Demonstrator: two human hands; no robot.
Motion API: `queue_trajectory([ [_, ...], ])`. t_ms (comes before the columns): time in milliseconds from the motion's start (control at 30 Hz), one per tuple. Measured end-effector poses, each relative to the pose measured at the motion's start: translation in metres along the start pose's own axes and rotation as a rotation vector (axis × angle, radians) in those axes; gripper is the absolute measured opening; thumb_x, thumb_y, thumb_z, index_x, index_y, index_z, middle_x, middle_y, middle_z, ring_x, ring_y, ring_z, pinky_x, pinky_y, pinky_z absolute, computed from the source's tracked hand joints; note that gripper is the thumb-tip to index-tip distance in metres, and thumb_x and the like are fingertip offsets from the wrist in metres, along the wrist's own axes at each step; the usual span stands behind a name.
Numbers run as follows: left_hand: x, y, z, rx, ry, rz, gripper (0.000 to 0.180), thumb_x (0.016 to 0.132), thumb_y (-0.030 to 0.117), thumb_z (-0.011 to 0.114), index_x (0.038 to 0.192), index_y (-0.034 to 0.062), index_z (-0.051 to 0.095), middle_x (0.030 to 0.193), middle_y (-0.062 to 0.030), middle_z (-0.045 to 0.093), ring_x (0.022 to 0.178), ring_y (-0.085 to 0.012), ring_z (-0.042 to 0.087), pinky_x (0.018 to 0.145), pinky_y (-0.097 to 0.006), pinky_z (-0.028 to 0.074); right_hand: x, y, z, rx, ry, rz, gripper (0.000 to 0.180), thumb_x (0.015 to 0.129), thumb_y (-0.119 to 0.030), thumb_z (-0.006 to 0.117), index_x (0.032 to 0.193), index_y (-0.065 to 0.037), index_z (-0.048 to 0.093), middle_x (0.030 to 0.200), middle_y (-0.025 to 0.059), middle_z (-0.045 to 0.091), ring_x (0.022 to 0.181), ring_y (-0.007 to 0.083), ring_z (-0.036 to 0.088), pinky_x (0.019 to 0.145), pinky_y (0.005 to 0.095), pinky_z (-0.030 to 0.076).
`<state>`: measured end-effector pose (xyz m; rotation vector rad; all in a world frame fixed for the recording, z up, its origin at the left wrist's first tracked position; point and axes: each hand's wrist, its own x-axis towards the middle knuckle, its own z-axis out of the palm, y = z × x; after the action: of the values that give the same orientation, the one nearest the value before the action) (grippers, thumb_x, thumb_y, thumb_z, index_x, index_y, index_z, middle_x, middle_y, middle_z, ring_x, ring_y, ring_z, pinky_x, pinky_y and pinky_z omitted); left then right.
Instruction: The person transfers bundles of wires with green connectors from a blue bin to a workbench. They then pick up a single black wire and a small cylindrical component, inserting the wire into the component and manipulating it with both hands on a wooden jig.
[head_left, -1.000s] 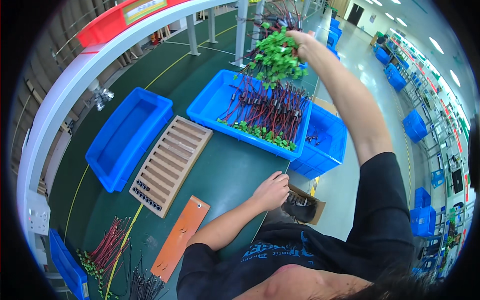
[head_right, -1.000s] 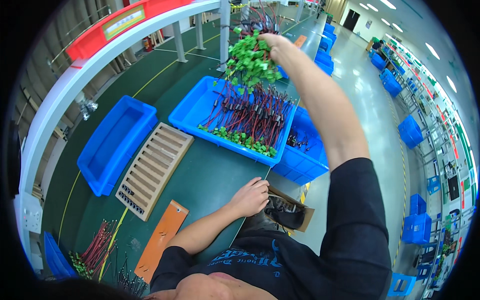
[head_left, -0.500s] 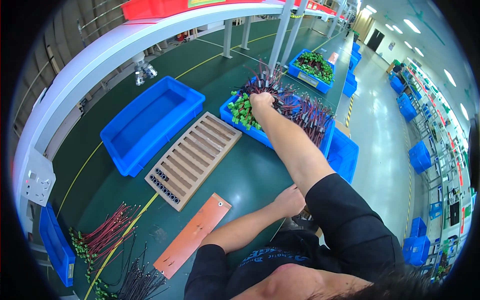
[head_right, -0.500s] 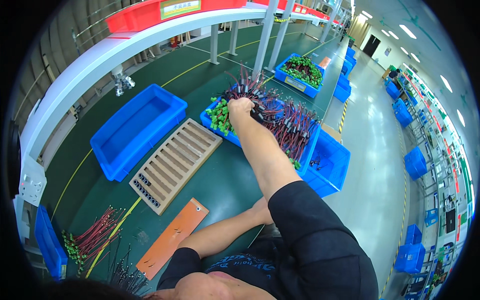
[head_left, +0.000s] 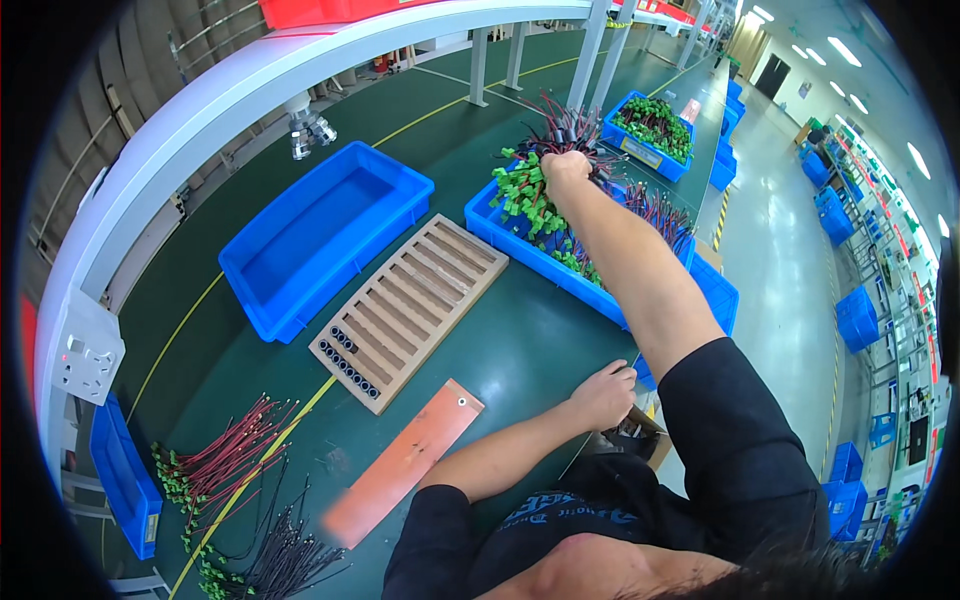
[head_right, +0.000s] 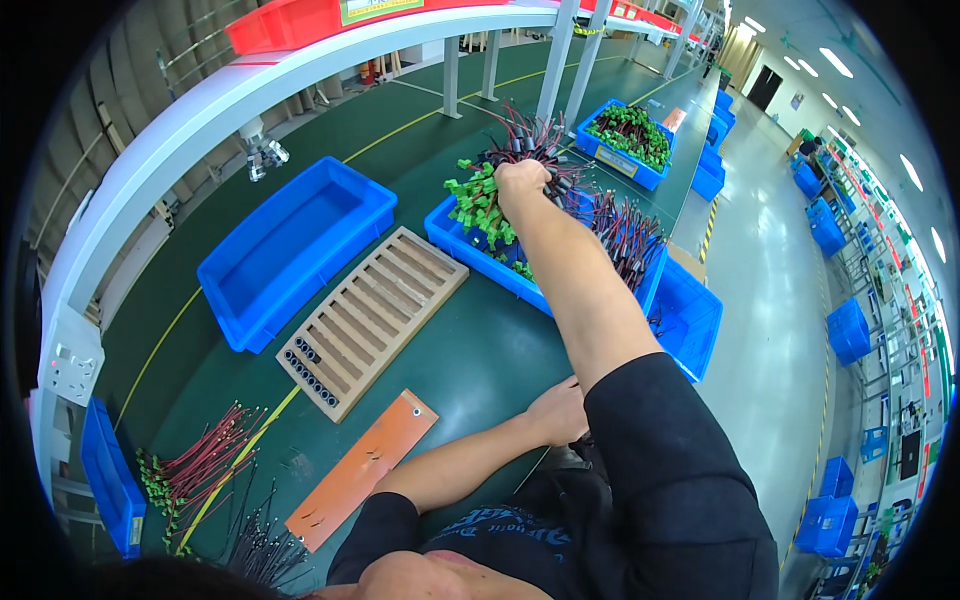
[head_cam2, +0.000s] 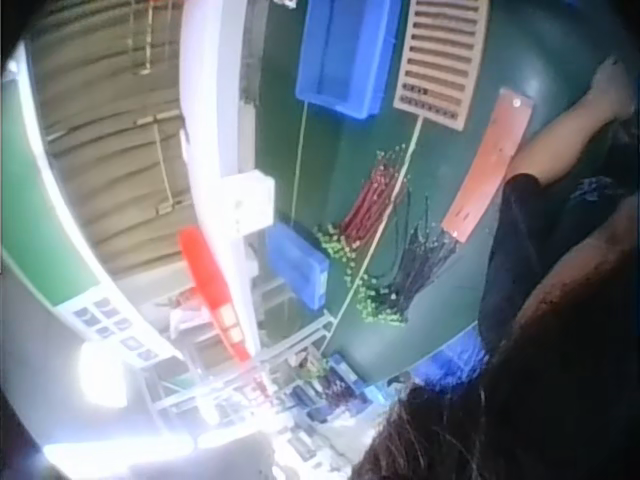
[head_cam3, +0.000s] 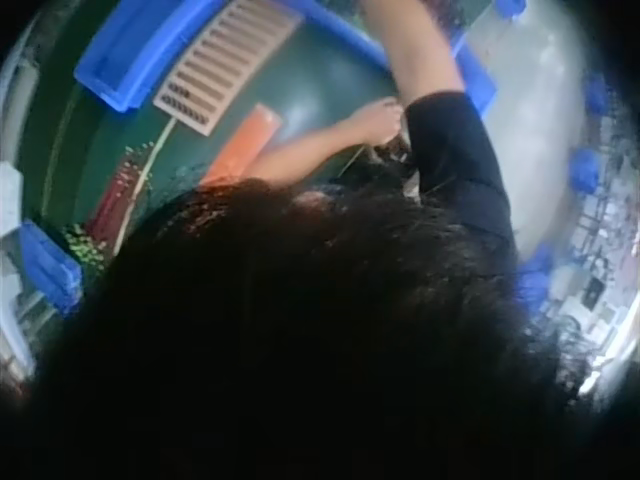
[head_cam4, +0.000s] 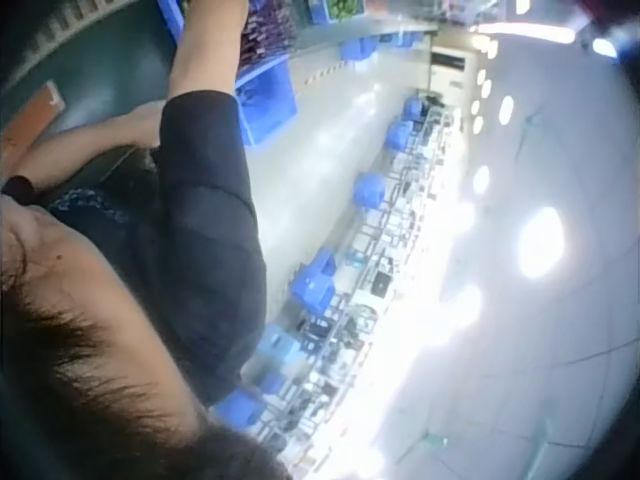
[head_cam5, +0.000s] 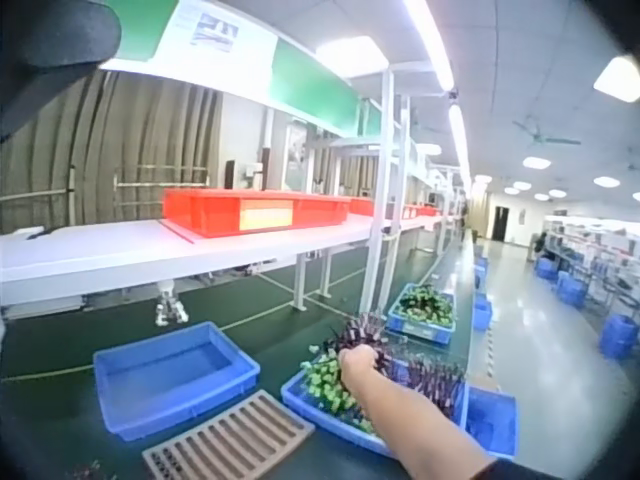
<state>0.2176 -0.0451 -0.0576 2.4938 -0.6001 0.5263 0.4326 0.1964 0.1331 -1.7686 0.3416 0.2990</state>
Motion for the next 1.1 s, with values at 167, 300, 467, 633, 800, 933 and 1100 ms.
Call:
queue_trajectory([
  [167,0.005,0.002,0.0,0.037,0.008,0.041,0.019,0.084,0.019,0.066,0.081,0.0039,0.078,0.1,-0.012,0.074,0.122,-0.0265,0.059,0.119,-0.047,0.036,0.013,-0.022,-0.01,0.072,0.067,0.002,0.062,0.092,-0.011,0.066,0.146,0.005,0.041,0.147,0.0241,0.057,0.129,0.0391,0.061,0.109,0.0476,0.049],
  [300,-0.001,-0.002,0.0,0.039,0.01,0.017,0.019,0.084,0.019,0.066,0.08,0.0039,0.078,0.099,-0.0123,0.074,0.122,-0.0269,0.059,0.119,-0.047,0.036,-0.011,-0.024,-0.012,-0.13,0.049,-0.119,0.055,0.093,-0.012,0.063,0.142,0.005,0.044,0.146,0.0233,0.058,0.13,0.0388,0.061,0.11,0.0482,0.049],
  [467,-0.003,0.007,-0.01,-0.143,0.109,-0.048,0.025,0.085,0.018,0.066,0.102,0.0032,0.077,0.114,-0.0136,0.074,0.127,-0.0305,0.059,0.119,-0.048,0.037,0.006,0.034,0.011,-0.218,0.101,-0.157,0.064,0.084,-0.017,0.08,0.13,0.005,0.042,0.126,0.0276,0.068,0.122,0.0419,0.067,0.109,0.0471,0.051],
  [633,-0.002,0.011,-0.024,-0.47,0.136,-0.115,0.046,0.087,0.019,0.064,0.131,0.0062,0.068,0.132,-0.0134,0.07,0.134,-0.0342,0.056,0.119,-0.047,0.038,0.018,0.067,0.045,-0.328,0.038,0.056,0.075,0.086,-0.028,0.077,0.141,0.005,0.04,0.151,0.0275,0.051,0.142,0.0382,0.051,0.116,0.0452,0.045],
  [800,0.009,0.014,-0.026,-0.239,0.056,-0.055,0.028,0.089,0.019,0.064,0.108,0.0021,0.076,0.12,-0.0138,0.072,0.125,-0.0311,0.06,0.119,-0.047,0.037,0.035,0.062,0.02,-0.421,-0.336,-0.107,0.073,0.088,-0.043,0.079,0.137,0.008,0.059,0.149,0.0227,0.051,0.138,0.0348,0.05,0.106,0.0479,0.048],
  [933,0.007,0.008,-0.02,-0.049,-0.04,0.005,0.018,0.087,0.018,0.068,0.08,0.0028,0.073,0.106,-0.0122,0.072,0.12,-0.0252,0.059,0.117,-0.046,0.037,0.029,0.073,-0.043,-0.37,-0.649,-0.33,0.066,0.095,-0.042,0.072,0.138,0.006,0.058,0.132,0.0212,0.064,0.12,0.0329,0.059,0.098,0.05,0.05],
  [1100,0.017,0.033,-0.102,-0.216,-0.343,-0.151,0.019,0.089,0.023,0.074,0.089,0.0034,0.072,0.096,-0.0144,0.072,0.097,-0.0346,0.069,0.093,-0.048,0.053,0.062,0.102,-0.119,-0.086,-0.791,-0.115,0.054,0.101,-0.035,0.068,0.138,0.002,0.056,0.13,0.017,0.063,0.112,0.0294,0.065,0.1,0.0478,0.054],
])
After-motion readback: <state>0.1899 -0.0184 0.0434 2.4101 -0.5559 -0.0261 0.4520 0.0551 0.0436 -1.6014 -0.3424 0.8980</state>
